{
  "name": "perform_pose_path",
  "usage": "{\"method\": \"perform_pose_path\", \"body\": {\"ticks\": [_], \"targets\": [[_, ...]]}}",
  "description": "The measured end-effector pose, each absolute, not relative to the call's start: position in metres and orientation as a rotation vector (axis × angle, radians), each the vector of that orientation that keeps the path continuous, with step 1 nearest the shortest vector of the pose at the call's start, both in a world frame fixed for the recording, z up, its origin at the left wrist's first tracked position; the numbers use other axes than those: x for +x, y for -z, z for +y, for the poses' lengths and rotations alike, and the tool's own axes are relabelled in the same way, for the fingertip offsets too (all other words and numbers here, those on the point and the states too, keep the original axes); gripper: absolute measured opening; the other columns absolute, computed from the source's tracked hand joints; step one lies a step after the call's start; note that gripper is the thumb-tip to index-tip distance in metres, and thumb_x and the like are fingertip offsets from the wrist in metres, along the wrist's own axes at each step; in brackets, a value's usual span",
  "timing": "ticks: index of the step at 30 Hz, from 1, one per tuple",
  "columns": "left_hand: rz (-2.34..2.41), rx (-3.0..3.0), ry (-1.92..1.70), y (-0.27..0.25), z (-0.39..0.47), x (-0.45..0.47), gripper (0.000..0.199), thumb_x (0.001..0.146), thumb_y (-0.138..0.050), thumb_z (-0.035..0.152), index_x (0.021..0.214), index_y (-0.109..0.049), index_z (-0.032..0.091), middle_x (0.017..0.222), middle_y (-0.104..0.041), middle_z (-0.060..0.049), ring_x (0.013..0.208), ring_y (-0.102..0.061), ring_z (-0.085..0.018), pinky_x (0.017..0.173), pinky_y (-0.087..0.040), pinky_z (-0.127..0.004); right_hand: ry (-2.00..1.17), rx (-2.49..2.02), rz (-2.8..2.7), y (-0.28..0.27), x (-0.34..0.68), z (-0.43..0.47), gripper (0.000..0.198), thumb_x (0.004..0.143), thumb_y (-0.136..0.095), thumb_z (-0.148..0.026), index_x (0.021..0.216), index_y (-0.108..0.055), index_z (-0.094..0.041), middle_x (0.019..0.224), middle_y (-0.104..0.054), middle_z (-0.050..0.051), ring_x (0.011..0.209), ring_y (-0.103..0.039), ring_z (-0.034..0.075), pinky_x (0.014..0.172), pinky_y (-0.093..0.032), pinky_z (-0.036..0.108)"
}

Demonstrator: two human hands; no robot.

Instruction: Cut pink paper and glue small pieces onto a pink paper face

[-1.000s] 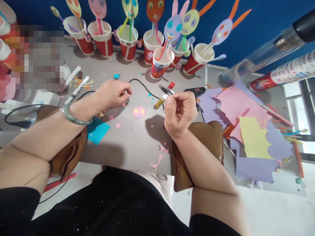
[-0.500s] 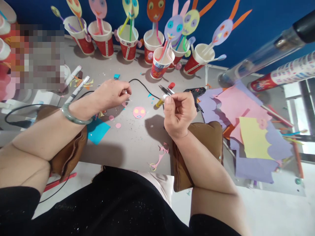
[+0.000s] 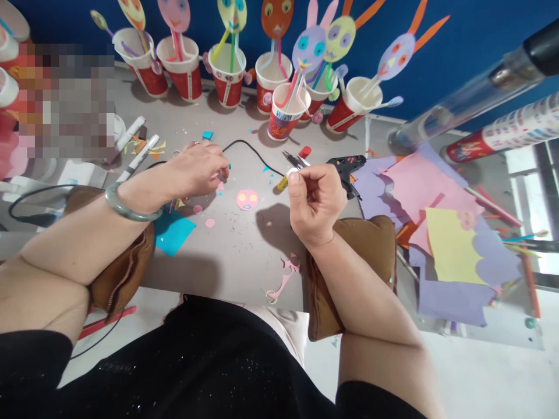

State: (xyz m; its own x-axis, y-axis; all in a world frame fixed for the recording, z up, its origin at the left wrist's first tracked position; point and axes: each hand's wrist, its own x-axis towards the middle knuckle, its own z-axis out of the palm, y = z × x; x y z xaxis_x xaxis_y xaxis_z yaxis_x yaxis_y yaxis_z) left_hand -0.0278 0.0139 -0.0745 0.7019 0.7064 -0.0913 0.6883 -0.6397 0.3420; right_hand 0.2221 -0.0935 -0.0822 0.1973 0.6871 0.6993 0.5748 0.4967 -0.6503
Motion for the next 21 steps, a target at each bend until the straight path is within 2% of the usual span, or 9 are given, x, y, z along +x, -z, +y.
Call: {"method": "perform_pose_path", "body": {"ticks": [4,7,13,18,21], "targets": [[1.174,2.647,0.103,0.066,0.009,-0.022,0.022,0.079,-0.067,0.017,0.097,-0.079,0.021,0.112,-0.069,-0.009,0.119,-0.059,-0.031,0.109,-0.041,-0.049,-0.117,-1.148,-1.474,0.081,0.22,-0.094,0.02,0.102,-0.063,-0.04,0.09,-0.062,-0.025,0.058,-0.053,-0.009,0.044,-0.053,0.009,0.043,-0.038,0.025],[1.271,2.629,0.324,0.054,0.004,-0.013,0.016,0.082,-0.067,0.018,0.091,-0.079,0.014,0.112,-0.07,-0.015,0.122,-0.058,-0.035,0.108,-0.043,-0.052,-0.12,-1.142,-1.484,0.082,0.221,-0.094,0.019,0.102,-0.064,-0.039,0.09,-0.062,-0.023,0.059,-0.055,-0.008,0.045,-0.054,0.009,0.044,-0.038,0.025],[1.292,2.648,0.275,0.058,0.006,-0.011,0.021,0.084,-0.07,0.021,0.101,-0.08,0.016,0.112,-0.072,-0.012,0.126,-0.058,-0.033,0.115,-0.04,-0.052,-0.119,-1.159,-1.463,0.085,0.222,-0.094,0.022,0.102,-0.064,-0.044,0.09,-0.062,-0.025,0.062,-0.059,-0.007,0.047,-0.054,0.01,0.047,-0.038,0.027],[1.337,2.624,0.213,0.06,0.006,-0.012,0.013,0.085,-0.073,0.02,0.095,-0.08,0.017,0.105,-0.072,-0.011,0.121,-0.06,-0.032,0.114,-0.041,-0.05,-0.114,-1.174,-1.476,0.083,0.221,-0.095,0.024,0.102,-0.063,-0.046,0.09,-0.062,-0.025,0.062,-0.059,-0.006,0.046,-0.054,0.011,0.046,-0.039,0.027],[1.356,2.601,0.191,0.058,0.005,-0.011,0.015,0.087,-0.07,0.016,0.098,-0.08,0.014,0.111,-0.072,-0.014,0.124,-0.06,-0.034,0.115,-0.038,-0.051,-0.103,-1.179,-1.488,0.081,0.22,-0.095,0.025,0.103,-0.062,-0.047,0.089,-0.061,-0.026,0.059,-0.057,-0.007,0.044,-0.053,0.01,0.045,-0.039,0.027]]}}
